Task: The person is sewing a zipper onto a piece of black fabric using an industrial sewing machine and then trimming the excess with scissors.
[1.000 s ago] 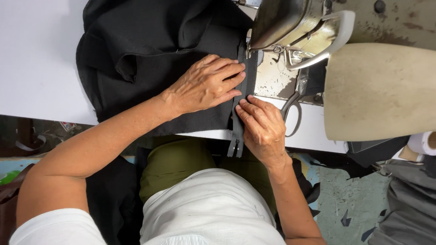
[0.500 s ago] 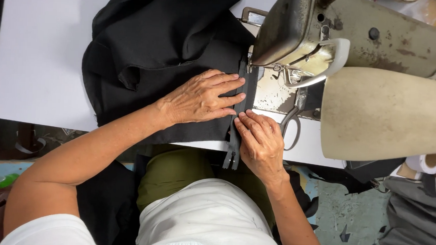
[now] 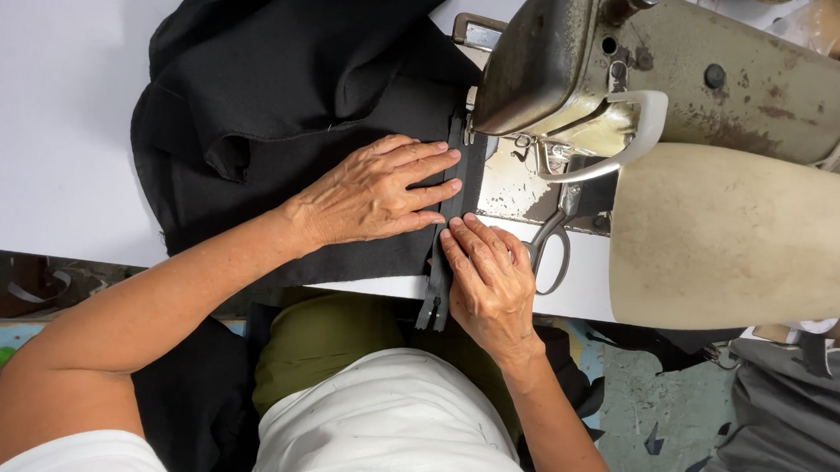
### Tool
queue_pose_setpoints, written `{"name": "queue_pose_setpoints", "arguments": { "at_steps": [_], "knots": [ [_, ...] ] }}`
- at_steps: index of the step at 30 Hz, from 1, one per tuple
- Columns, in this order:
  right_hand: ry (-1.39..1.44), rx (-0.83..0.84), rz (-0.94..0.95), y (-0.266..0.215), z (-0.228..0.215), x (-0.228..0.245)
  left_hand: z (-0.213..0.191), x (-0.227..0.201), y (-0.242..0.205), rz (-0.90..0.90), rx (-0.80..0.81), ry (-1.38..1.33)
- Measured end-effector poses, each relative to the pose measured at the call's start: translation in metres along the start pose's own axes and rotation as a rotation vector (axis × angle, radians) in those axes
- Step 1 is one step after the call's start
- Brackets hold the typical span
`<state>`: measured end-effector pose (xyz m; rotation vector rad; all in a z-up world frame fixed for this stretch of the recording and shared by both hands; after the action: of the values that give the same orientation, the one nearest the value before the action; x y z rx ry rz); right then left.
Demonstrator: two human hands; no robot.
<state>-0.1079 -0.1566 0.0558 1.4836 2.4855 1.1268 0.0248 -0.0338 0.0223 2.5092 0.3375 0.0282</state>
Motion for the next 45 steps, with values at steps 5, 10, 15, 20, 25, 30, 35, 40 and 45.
{"name": "queue_pose_setpoints", "arguments": {
  "at_steps": [5, 10, 15, 20, 25, 30, 35, 40, 45],
  "knots": [
    [0.0, 0.007, 0.011, 0.003, 0.001, 0.0, -0.003, 0.005, 0.003, -0.002, -0.027, -0.022],
    [0.013, 0.038, 0.035, 0.006, 0.003, -0.004, -0.005, 0.01, 0.007, 0.004, -0.017, 0.019],
    [0.006, 0.05, 0.045, 0.008, 0.006, -0.007, 0.001, 0.016, 0.007, 0.015, -0.043, 0.033],
    [0.007, 0.066, 0.069, 0.011, 0.009, -0.011, 0.0, 0.022, 0.01, 0.006, -0.039, 0.031],
    [0.005, 0.06, 0.057, 0.019, 0.009, -0.012, -0.001, 0.029, 0.014, 0.02, -0.051, 0.016],
    [0.002, 0.06, 0.048, 0.027, 0.009, -0.018, 0.008, 0.037, 0.014, 0.02, -0.064, 0.036],
    [0.001, 0.073, 0.065, 0.03, 0.012, -0.026, 0.006, 0.042, 0.019, 0.017, -0.078, 0.02],
    [0.006, 0.075, 0.066, 0.034, 0.014, -0.033, 0.008, 0.051, 0.024, 0.027, -0.119, 0.011],
    [0.043, 0.118, 0.053, 0.033, 0.012, -0.038, 0.005, 0.053, 0.027, 0.055, -0.061, 0.103]
  ]
}}
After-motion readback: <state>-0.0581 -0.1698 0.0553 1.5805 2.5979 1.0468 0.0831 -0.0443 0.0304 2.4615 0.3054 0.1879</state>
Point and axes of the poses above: each hand's wrist, its own y-axis towards the middle knuckle, its own z-axis out of the palm, x = y × z, the point moved 6 cm from there along y, towards the middle knuckle, and after that the axes turned 15 degrees about y, right-handed, at the moved point
